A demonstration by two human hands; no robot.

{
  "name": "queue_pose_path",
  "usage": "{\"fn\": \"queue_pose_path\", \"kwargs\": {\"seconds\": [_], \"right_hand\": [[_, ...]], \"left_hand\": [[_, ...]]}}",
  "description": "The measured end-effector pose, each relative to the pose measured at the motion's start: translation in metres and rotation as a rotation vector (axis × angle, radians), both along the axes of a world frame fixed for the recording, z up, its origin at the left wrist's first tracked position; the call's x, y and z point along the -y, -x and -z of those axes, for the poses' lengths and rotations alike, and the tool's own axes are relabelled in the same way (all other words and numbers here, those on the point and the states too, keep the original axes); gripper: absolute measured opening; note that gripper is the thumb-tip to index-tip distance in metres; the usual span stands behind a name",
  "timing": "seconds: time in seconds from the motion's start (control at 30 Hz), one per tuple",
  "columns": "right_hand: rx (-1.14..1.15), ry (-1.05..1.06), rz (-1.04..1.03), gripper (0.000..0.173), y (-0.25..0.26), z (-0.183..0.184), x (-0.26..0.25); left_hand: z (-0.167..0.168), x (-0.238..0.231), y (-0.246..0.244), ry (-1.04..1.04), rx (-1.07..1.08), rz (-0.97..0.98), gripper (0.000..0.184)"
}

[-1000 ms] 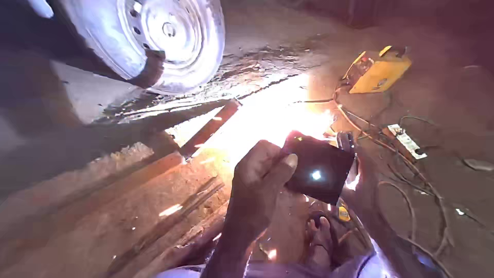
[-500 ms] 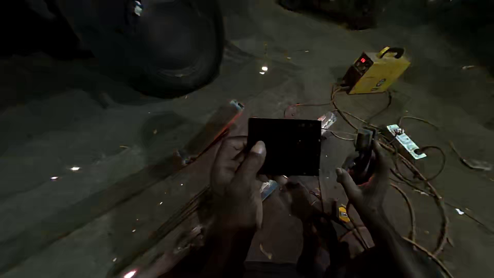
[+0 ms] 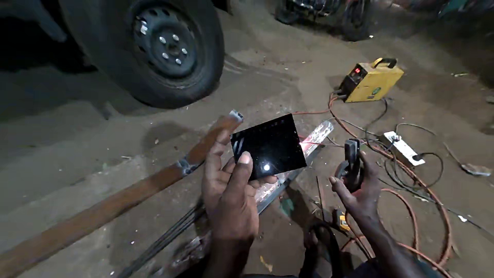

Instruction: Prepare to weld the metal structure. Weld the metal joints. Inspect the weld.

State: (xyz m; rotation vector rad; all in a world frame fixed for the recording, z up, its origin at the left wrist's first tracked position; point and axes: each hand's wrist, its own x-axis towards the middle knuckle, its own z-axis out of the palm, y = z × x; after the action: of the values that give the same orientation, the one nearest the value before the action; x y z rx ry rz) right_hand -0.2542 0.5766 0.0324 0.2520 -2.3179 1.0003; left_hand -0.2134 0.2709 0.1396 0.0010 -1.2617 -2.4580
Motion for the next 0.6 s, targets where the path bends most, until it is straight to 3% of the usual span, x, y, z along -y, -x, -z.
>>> {"fn": "queue_pose_path", "kwargs": {"seconds": [0.37,0.6], "right_hand": [[0.093,-0.006,0.015,0.092,-0.0003,-0.0004,0.0057],[0.083,-0.083,0.051,0.095,-0.0011,0.0012,0.0031]], "left_hand": [[-0.0053,-0.0006,-0.001,-0.041,-0.039,0.053,0.05],[-0.0059,-0.0038,-0.0061,0.206,-0.074,0.233,0.058]]}}
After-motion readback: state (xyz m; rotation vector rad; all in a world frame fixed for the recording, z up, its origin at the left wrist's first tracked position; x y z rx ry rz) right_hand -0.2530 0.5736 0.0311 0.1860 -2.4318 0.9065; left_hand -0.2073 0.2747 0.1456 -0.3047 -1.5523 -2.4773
